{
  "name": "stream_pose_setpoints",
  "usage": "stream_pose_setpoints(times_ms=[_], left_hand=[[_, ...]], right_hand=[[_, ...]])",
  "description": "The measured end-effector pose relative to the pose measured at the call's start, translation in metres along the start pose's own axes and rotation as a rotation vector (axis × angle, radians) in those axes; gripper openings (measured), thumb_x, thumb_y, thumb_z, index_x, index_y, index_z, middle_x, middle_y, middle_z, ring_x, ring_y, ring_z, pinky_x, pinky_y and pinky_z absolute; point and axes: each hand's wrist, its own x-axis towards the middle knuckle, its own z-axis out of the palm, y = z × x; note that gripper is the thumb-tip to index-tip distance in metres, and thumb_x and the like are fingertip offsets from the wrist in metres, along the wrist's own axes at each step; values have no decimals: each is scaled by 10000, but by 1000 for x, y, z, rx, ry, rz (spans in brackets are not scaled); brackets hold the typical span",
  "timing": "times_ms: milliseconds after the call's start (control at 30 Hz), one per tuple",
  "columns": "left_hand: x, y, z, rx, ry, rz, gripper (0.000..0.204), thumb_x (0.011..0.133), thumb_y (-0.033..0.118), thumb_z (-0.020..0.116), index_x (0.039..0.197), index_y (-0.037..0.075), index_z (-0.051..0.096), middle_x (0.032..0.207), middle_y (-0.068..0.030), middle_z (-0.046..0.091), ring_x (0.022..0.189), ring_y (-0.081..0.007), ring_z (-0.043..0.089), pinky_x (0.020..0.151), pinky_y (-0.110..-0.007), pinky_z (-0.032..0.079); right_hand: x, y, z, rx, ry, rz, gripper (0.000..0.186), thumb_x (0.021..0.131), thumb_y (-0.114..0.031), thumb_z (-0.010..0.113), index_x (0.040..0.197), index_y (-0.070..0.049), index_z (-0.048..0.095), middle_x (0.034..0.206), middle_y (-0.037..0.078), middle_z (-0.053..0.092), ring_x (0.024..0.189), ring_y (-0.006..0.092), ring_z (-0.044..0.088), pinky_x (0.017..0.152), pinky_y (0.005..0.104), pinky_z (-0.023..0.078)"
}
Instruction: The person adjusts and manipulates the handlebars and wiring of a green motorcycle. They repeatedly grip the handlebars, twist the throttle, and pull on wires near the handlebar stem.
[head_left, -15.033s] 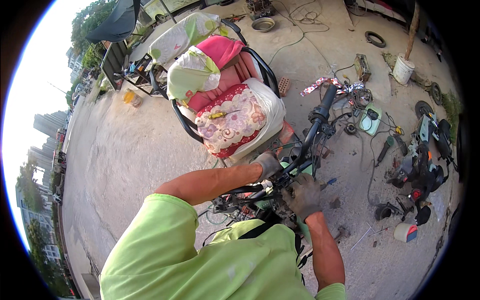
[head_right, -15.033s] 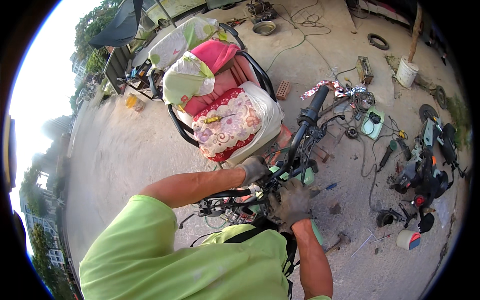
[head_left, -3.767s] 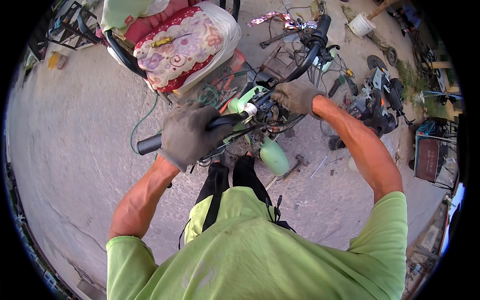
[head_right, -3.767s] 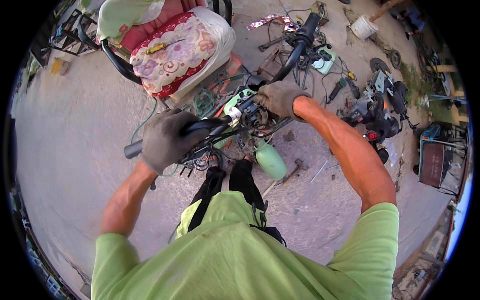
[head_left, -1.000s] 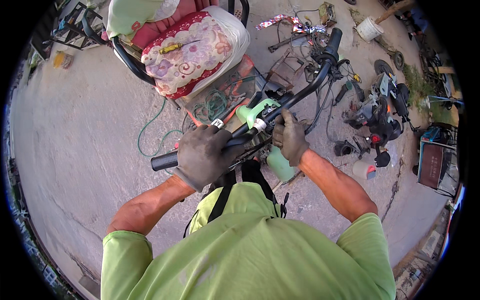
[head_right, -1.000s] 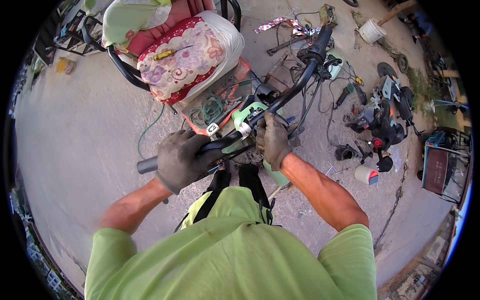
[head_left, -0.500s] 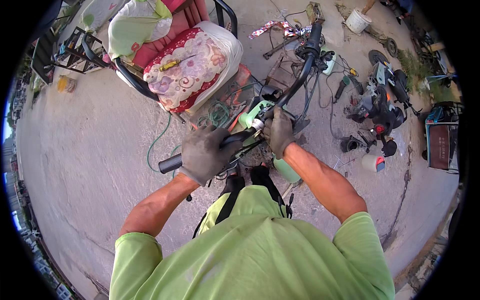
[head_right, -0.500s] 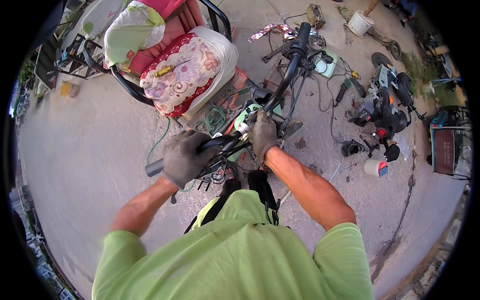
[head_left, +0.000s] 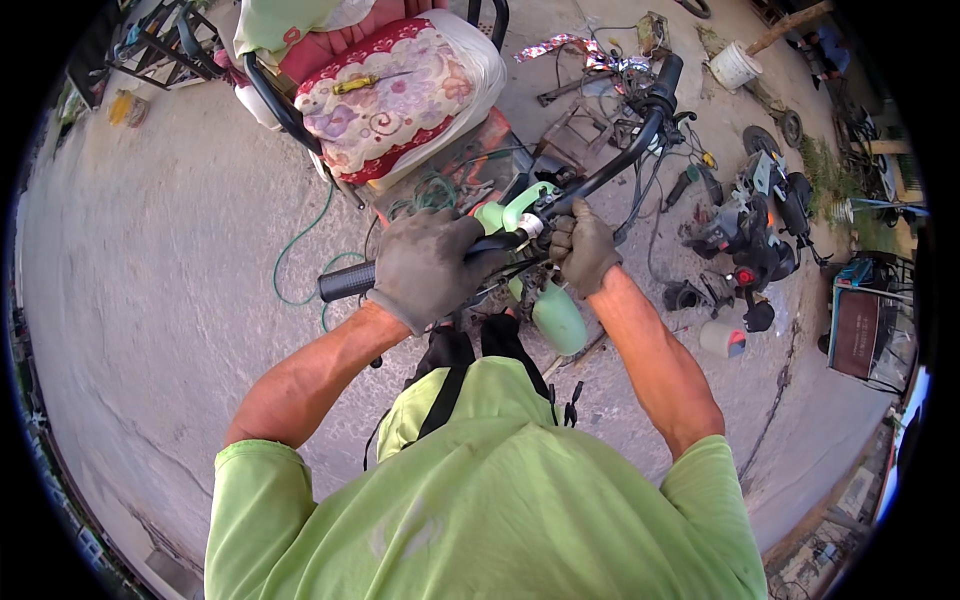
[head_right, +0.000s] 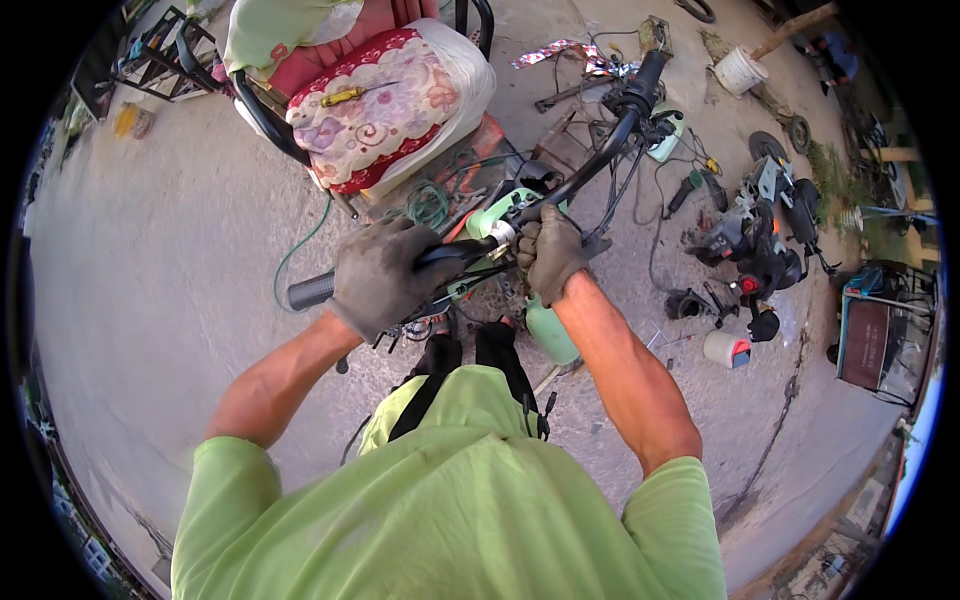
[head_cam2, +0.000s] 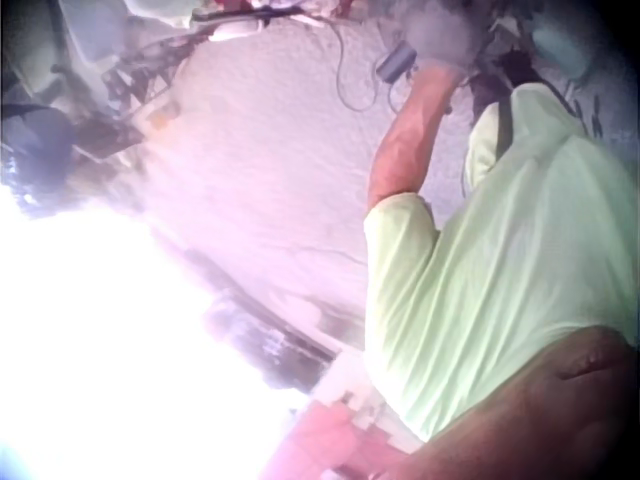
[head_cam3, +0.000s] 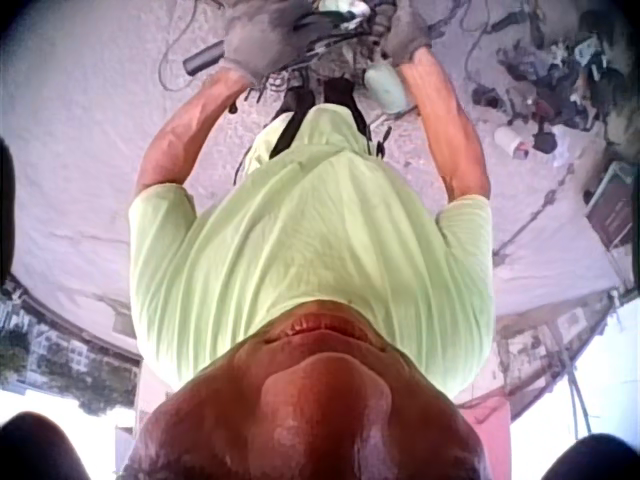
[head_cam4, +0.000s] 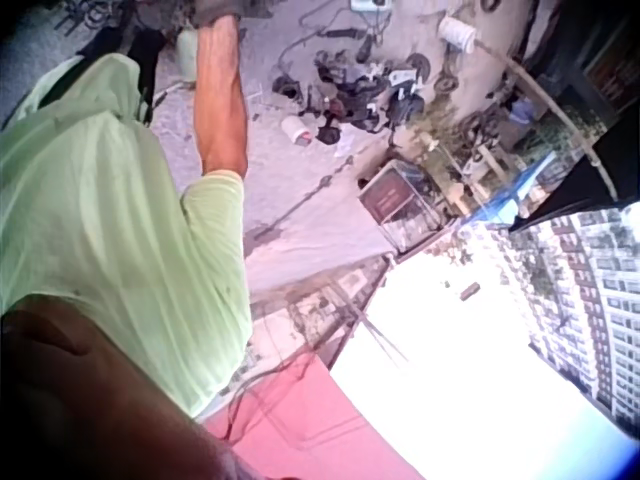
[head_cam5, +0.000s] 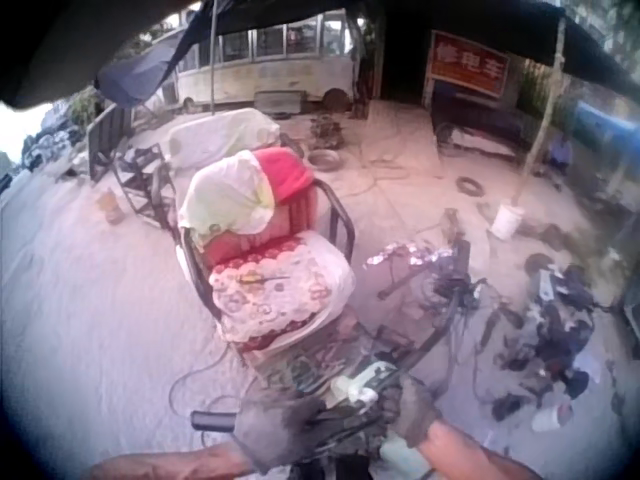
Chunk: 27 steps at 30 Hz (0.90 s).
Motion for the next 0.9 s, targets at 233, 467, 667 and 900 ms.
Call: stream_pose_setpoints(times_ms=[233,467,667,900], left_hand=[[0,1,-1,39,-38,-35,292,799,398,802,901,126,770,793,-106,668,818,-324,668,736,-473,511],[3,1,1,25,10,14,286,789,383,809,889,118,772,796,-106,671,799,-327,666,719,-468,514],[1,0,1,4,-18,-16,294,794,389,805,899,117,769,803,-102,673,811,-323,666,721,-467,515],[2,-2,0,19,-2,-1,293,797,401,801,902,130,770,796,-101,666,812,-325,667,737,-474,513]], right_hand=[[-8,-6,1,-138,-20,-22,340,1102,-402,442,910,-139,540,644,-67,399,514,75,332,465,282,267],[-8,-5,-6,-470,46,-173,314,1090,-382,490,975,-111,597,681,-40,467,534,86,415,475,262,326],[-7,-2,-10,-447,79,-226,331,1082,-374,504,974,-92,637,698,-17,527,525,104,475,458,282,361],[-2,5,-9,-393,117,-226,324,1075,-375,526,979,-88,639,718,-5,572,517,96,510,450,271,384]])
